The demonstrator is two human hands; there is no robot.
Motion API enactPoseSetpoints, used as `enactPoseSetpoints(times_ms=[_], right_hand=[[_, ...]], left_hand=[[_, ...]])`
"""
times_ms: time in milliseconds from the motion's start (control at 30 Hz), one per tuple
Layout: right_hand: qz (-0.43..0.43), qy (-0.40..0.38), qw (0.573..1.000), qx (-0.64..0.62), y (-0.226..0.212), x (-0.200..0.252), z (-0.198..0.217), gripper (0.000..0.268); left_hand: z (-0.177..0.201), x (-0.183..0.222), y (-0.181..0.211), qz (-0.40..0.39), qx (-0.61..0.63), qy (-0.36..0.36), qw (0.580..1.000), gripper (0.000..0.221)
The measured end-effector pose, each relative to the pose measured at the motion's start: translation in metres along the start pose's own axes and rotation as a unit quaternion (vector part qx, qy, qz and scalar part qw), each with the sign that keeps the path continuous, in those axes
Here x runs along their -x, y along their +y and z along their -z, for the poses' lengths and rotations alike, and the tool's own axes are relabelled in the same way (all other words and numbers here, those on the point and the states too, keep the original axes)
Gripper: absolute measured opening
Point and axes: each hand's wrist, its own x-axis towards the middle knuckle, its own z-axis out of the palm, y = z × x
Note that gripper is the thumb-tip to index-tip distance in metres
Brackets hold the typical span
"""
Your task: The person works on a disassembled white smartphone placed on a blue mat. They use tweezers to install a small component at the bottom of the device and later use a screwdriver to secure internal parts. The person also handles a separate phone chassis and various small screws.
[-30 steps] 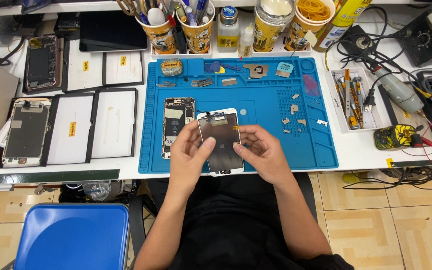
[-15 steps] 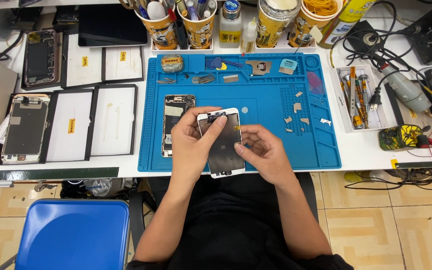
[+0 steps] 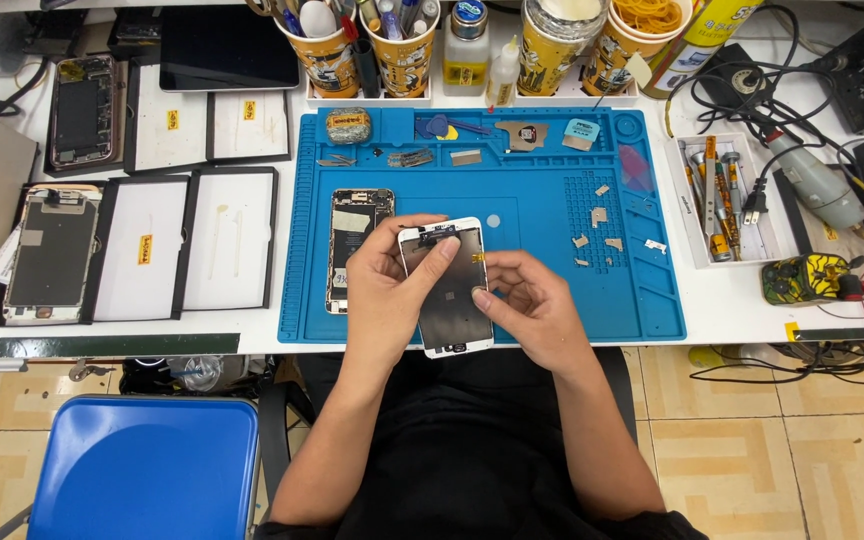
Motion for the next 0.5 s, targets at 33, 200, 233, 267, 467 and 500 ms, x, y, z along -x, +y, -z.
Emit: enactPoseSetpoints(times_ms=[33,200,233,267,467,500], right_hand=[[0.000,-0.001,1.000,0.001,0.000,0.000,0.001,0.040],[0.001,-0.002,1.000,0.002,-0.005,-0.001,-0.002,0.041],[0.001,-0.001,1.000,-0.001,-0.006,-0.001,-0.003,0.041],[0.002,0.001,1.000,-0.003,-0.008,-0.002,-0.004,0.041],[-0.018,0.042,0.999,-0.018,-0.020,-0.005,-0.013,0.042],[-0.017,0.042,0.999,-0.018,-0.019,-0.007,-0.012,0.042]], left_hand=[[0.000,0.000,0.000,0.002,0.000,-0.003,1.000,0.032],[0.001,0.001,-0.003,0.000,-0.001,-0.012,1.000,0.034],[0.002,0.002,0.000,-0.001,-0.001,-0.024,1.000,0.040],[0.003,0.003,0.002,-0.001,-0.001,-0.036,0.999,0.046],[0.016,0.025,0.002,-0.073,-0.140,0.042,0.987,0.049],[0.020,0.029,0.002,-0.073,-0.139,0.041,0.987,0.049]])
